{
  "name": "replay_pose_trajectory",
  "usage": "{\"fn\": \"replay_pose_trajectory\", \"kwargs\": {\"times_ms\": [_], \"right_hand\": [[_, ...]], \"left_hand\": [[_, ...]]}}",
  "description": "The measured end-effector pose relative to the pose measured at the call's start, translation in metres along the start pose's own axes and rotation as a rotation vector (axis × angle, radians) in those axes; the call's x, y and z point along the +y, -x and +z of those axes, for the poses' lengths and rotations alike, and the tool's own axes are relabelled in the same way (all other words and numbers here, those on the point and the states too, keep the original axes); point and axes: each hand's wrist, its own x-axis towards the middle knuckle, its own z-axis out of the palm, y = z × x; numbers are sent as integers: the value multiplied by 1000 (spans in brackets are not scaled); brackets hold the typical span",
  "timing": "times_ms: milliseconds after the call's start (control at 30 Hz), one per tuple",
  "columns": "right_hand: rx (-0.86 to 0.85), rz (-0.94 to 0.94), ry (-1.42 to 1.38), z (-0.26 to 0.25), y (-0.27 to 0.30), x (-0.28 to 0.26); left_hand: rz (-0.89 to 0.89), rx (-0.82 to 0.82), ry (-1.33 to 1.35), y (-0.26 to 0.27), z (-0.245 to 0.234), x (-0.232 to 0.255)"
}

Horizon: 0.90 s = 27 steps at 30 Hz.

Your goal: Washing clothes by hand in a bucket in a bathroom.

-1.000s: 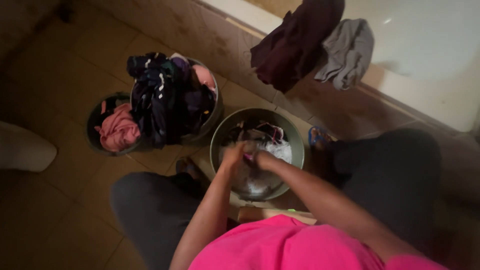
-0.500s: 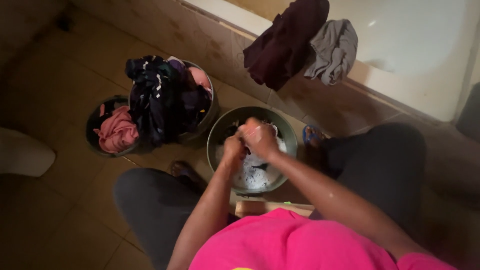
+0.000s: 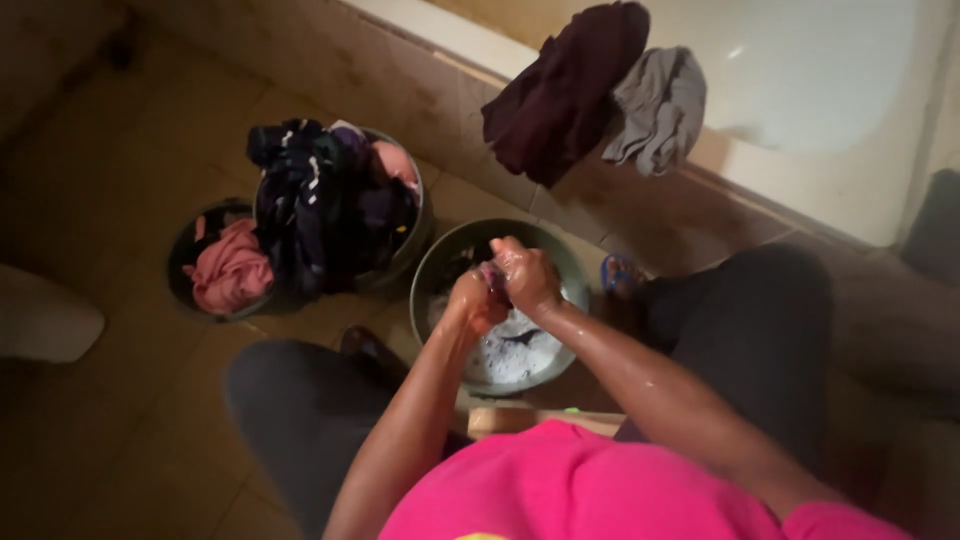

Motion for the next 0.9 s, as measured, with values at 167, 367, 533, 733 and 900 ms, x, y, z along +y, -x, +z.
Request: {"fn": "replay_pose_trajectory", "kwargs": {"times_ms": [167,367,533,733,900], "right_hand": [[-38,104,30,-4,-3,-29],[-187,166,216,40,-15,94],[-241,-165,597,56,-9,113],[-356,-88,628,101,22,196],[-485,-141,660,115,42,200]], "left_hand": [[-27,62,-35,3,0,6],[-64,93,-131,74,46,38],[134,193,-458,83,35,36],[382,301,-623,55,10,31],[397,371,-716,87,53,52]]}}
